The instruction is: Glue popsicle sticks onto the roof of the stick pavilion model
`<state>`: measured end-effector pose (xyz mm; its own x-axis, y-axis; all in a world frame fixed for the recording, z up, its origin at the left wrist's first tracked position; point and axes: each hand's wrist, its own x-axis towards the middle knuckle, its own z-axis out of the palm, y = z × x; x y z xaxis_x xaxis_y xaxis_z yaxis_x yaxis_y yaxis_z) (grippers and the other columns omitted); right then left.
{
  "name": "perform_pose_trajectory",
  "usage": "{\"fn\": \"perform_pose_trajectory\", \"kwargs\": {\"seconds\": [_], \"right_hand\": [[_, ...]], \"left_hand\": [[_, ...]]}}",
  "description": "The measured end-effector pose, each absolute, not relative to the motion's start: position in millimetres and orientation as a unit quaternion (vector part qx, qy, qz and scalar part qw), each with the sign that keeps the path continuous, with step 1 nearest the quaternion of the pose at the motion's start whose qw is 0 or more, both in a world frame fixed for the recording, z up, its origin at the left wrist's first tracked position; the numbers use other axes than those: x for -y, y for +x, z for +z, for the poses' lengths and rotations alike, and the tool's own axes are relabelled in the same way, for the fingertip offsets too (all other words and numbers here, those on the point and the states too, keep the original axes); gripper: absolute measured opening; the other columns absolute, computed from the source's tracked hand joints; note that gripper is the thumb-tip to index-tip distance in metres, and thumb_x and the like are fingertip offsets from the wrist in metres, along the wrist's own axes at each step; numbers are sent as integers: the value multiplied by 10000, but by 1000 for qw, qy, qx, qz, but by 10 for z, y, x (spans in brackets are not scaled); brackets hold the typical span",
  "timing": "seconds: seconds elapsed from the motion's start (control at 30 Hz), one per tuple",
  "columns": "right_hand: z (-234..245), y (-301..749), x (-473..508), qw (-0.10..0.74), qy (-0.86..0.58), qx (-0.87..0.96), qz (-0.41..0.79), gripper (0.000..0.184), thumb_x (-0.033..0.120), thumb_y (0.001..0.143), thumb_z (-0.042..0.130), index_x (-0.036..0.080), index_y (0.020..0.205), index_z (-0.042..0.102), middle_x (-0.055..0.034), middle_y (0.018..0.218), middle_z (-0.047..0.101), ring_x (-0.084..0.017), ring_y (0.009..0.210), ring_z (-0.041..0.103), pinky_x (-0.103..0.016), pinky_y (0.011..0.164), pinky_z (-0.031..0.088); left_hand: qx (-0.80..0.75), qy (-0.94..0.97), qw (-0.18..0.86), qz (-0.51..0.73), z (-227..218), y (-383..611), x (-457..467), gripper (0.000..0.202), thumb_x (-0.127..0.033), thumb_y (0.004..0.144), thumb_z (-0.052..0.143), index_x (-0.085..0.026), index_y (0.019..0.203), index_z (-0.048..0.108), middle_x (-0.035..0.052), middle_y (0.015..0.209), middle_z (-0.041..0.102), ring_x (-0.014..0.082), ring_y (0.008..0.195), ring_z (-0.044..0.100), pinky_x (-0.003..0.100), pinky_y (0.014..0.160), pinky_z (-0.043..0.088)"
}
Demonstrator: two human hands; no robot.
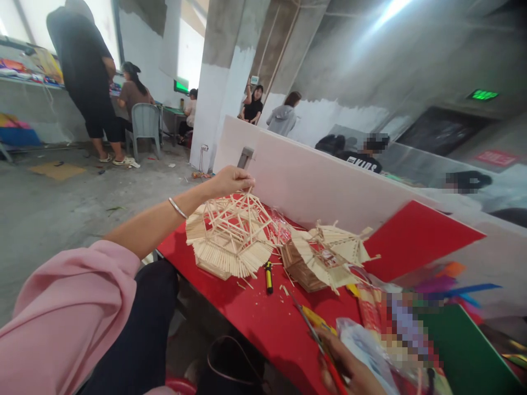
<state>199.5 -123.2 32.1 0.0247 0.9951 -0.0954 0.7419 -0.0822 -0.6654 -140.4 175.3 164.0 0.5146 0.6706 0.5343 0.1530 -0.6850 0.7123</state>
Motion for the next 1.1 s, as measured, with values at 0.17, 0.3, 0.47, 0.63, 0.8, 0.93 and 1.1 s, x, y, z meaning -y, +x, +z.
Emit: {"fn": "perform_pose_trajectory", "kwargs": {"seconds": [0.17, 0.3, 0.47, 0.63, 0.8, 0.93, 1.1], "right_hand": [[505, 1883, 1103, 228, -683, 659, 217, 604, 542, 748, 596, 234, 1267, 592, -70, 978, 755, -252, 880, 719, -322, 756, 575], [396, 1611, 1121, 87, -725, 648, 218, 529, 589, 851, 473, 246, 1237, 588, -91, 1081, 733, -296, 960, 699, -391, 796, 523], [20, 1240, 1117, -48, -775, 614, 140, 501, 547, 891, 500, 226, 1268, 576, -109, 1036, 730, -284, 990, 683, -313, 745, 454], [5, 1135, 882, -45, -765, 635, 96, 338, 369, 915, 505, 215, 1193, 620, -96, 1030, 714, -230, 923, 682, -274, 726, 430], [47, 945, 171, 0, -769, 637, 54, 556, 479, 988, 287, 158, 1422, 419, -184, 1245, 631, -279, 1135, 609, -361, 880, 442], [-80, 784, -352, -18, -785, 615, 70, 772, 633, 898, 390, 39, 1390, 431, -279, 1259, 598, -366, 1124, 615, -457, 877, 471], [-173, 879, -535, -39, -782, 614, 101, 886, 748, 808, 438, 68, 1376, 457, -262, 1263, 608, -363, 1159, 606, -455, 899, 479]], "left_hand": [[-274, 806, 298, 431, 1623, -1400, -1714, 239, -295, 828, 601, -168, 639, 674, 13, 607, 634, 98, 585, 548, 243, 592, 433], [-285, 789, 311, 446, 1634, -1402, -1652, 179, -256, 805, 613, -156, 676, 686, 14, 640, 650, 117, 654, 606, 253, 648, 479], [-312, 762, 326, 465, 1697, -1402, -1620, 103, -221, 787, 647, -142, 778, 712, 12, 692, 668, 134, 717, 649, 294, 732, 514], [-334, 744, 323, 480, 1776, -1390, -1548, 83, -215, 798, 660, -162, 767, 716, 24, 702, 693, 151, 737, 659, 298, 758, 526], [-335, 741, 297, 501, 1764, -1366, -1546, 131, -213, 827, 638, -130, 754, 708, 31, 678, 696, 141, 715, 659, 287, 743, 518], [-332, 738, 309, 499, 1775, -1454, -1567, 161, -229, 834, 631, -134, 729, 707, 31, 673, 702, 130, 694, 654, 277, 733, 520], [-315, 734, 326, 505, 1825, -1688, -1542, 149, -265, 820, 648, -140, 783, 721, 44, 750, 730, 129, 737, 657, 274, 745, 526]]}}
